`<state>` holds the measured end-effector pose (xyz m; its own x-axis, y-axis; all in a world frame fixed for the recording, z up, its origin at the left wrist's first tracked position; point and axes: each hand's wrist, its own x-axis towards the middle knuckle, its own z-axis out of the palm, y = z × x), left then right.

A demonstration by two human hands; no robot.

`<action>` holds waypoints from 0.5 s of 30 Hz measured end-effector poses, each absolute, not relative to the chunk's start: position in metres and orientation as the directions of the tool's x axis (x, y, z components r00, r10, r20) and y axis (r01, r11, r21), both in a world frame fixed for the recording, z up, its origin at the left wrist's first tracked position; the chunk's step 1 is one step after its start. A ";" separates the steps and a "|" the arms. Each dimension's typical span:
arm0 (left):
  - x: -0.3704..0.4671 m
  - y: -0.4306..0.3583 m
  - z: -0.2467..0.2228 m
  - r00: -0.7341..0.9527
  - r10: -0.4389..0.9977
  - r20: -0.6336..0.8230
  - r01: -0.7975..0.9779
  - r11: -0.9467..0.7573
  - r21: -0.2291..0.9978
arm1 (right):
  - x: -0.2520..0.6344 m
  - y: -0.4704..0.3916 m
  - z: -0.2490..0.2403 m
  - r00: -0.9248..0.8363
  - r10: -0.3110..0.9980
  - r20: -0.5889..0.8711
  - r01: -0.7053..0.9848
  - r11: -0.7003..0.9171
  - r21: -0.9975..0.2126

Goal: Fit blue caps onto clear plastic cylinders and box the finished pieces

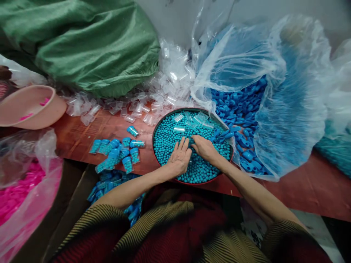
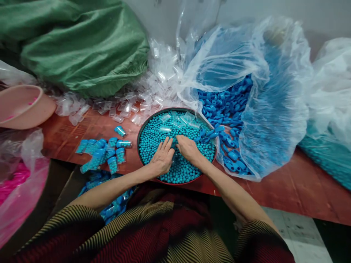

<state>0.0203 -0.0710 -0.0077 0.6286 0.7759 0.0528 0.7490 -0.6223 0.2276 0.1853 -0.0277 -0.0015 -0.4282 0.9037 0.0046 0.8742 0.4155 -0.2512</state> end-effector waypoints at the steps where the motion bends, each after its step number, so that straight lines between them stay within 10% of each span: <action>1: 0.020 -0.068 -0.009 0.637 0.769 0.059 0.738 -0.630 0.243 | 0.186 -0.031 -0.005 -0.464 0.885 0.026 0.850 0.454 -0.268; 11: 0.028 -0.062 0.002 0.555 0.828 -0.080 0.805 -0.511 0.302 | 0.193 -0.040 -0.002 -0.460 0.888 -0.007 0.828 0.426 -0.365; 15: 0.025 -0.065 -0.006 0.499 0.865 -0.056 0.788 -0.426 0.444 | 0.194 -0.041 -0.006 -0.357 0.934 -0.007 0.723 0.272 -0.635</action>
<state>0.0254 -0.0648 -0.0058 0.4988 0.8649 -0.0562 0.7883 -0.4258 0.4441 0.1944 -0.0408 -0.0058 -0.3566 0.9342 -0.0065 0.7230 0.2715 -0.6353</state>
